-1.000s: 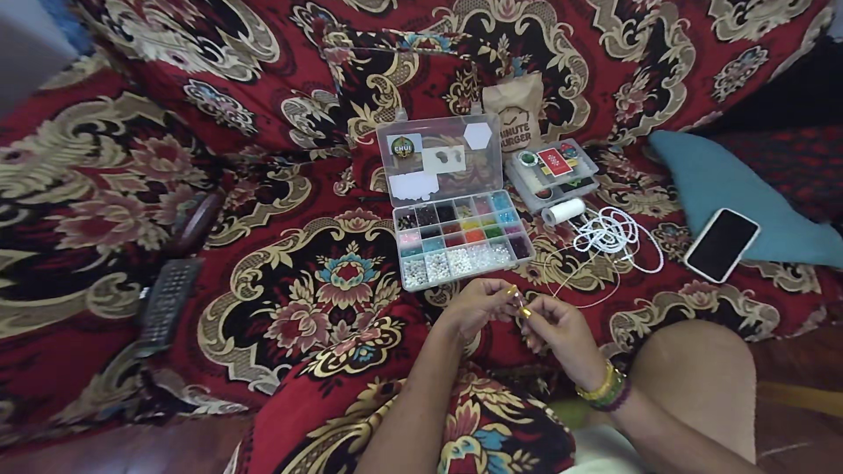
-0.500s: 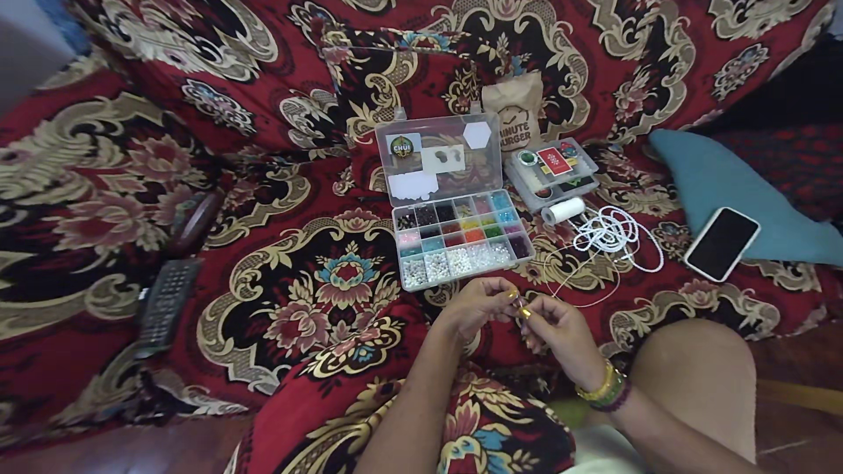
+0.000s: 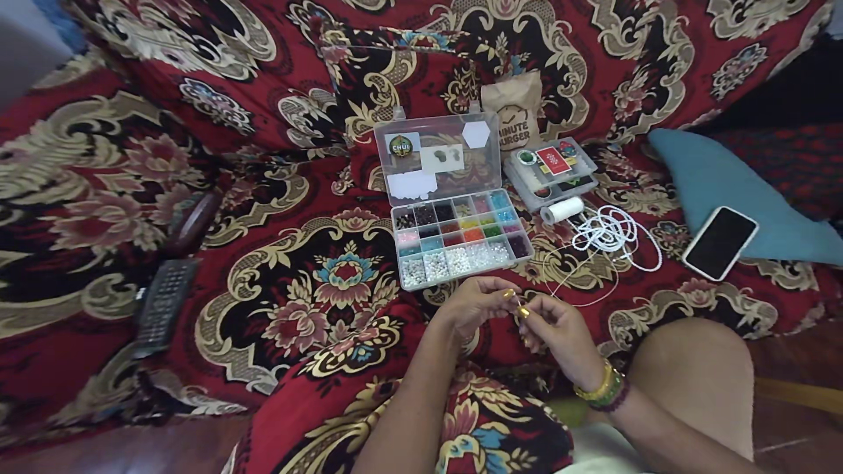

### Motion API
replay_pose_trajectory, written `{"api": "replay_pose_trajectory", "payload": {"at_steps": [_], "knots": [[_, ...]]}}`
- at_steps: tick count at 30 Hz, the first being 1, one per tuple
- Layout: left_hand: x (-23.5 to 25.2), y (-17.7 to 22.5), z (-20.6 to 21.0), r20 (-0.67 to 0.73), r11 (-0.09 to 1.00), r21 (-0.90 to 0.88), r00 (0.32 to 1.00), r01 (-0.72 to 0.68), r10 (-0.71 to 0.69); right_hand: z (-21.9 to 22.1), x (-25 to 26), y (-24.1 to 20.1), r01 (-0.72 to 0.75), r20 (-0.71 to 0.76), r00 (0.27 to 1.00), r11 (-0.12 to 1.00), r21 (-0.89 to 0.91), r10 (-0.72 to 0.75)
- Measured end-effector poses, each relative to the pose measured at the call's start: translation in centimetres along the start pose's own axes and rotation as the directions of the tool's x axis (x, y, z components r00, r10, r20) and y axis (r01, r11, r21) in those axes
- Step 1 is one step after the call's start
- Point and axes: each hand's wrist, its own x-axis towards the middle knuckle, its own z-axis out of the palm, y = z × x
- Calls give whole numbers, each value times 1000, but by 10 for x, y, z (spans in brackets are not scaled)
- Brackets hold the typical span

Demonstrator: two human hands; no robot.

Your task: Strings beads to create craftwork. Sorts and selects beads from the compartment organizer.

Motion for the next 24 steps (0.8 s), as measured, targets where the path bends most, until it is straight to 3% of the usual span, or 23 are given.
{"api": "replay_pose_trajectory", "payload": {"at_steps": [24], "knots": [[1,0,-1,3,1000,-16,1000,-12,12,0,2,-2,-14,-8,1000,1000,-23,14]]}}
